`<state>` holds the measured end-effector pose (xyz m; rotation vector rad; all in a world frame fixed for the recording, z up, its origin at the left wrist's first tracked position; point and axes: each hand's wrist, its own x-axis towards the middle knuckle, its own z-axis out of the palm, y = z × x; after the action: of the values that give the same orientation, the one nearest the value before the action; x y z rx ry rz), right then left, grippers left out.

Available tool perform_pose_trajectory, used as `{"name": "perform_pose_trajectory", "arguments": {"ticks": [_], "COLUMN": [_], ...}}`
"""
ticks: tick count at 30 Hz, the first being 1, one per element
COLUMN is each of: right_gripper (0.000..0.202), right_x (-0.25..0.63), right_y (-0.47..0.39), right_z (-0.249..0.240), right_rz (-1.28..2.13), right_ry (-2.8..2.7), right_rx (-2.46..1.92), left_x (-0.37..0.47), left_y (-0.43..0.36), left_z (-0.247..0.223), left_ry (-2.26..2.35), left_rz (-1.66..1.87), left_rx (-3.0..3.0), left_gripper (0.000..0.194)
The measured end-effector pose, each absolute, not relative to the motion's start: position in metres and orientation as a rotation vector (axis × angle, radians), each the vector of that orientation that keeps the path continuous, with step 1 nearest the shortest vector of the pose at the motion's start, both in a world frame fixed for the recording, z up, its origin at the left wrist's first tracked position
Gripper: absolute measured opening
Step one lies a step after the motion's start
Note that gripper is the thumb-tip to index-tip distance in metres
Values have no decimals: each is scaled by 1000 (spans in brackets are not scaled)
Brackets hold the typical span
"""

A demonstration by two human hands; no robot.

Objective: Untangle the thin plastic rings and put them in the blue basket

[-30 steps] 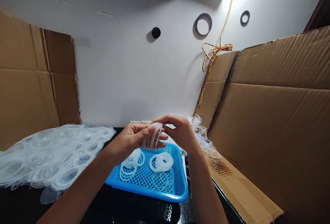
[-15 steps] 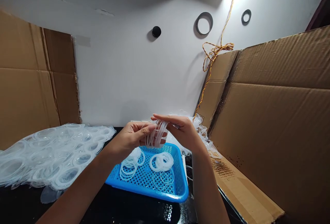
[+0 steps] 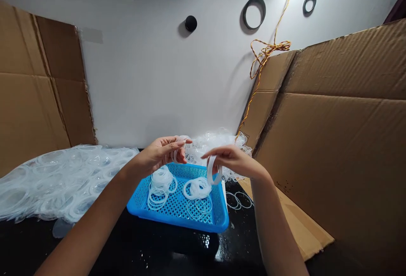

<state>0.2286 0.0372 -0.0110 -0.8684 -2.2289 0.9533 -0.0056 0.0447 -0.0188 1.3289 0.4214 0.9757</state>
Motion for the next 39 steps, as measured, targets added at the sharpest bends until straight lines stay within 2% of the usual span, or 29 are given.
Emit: {"name": "perform_pose_trajectory", "arguments": {"ticks": [3,5,7,9,12,16,20,23,30,35,39], "right_gripper": [31,21,32,42,58,58,73,69,40,41,45], "right_x": [226,225,228,235,243,233,204,183,168,169,169], "right_y": [40,44,46,45,34,10,1,10,36,32,28], "right_z": [-47,-65,-67,-53,-14,21,17,6,2,0,2], "right_rz": [1049,1023,949,871,864,899,575,461,629,631,516], "right_ry": [-2522,-2594,-2612,-2587,-2448,-2336,-2395,-2387,-2231,-2190,-2229], "right_rx": [-1165,-1246,-1295,-1274,-927,-515,-728,-849,-722,-602,-619], "left_x": [-6,-3,0,2,3,2,0,-3,-5,0,1], "left_y": [42,39,37,36,39,41,39,36,34,27,15], "left_z": [-20,-21,-22,-24,-26,-26,-21,-18,-17,-16,-12], "left_ry": [466,473,452,421,420,449,453,490,482,377,425], "left_rz": [746,579,501,515,615,754,852,876,758,683,775], "left_rx": [1553,1643,1673,1669,1605,1488,1453,1515,1591,1450,1491], "left_gripper": [20,19,15,13,13,15,20,19,20,39,28]}}
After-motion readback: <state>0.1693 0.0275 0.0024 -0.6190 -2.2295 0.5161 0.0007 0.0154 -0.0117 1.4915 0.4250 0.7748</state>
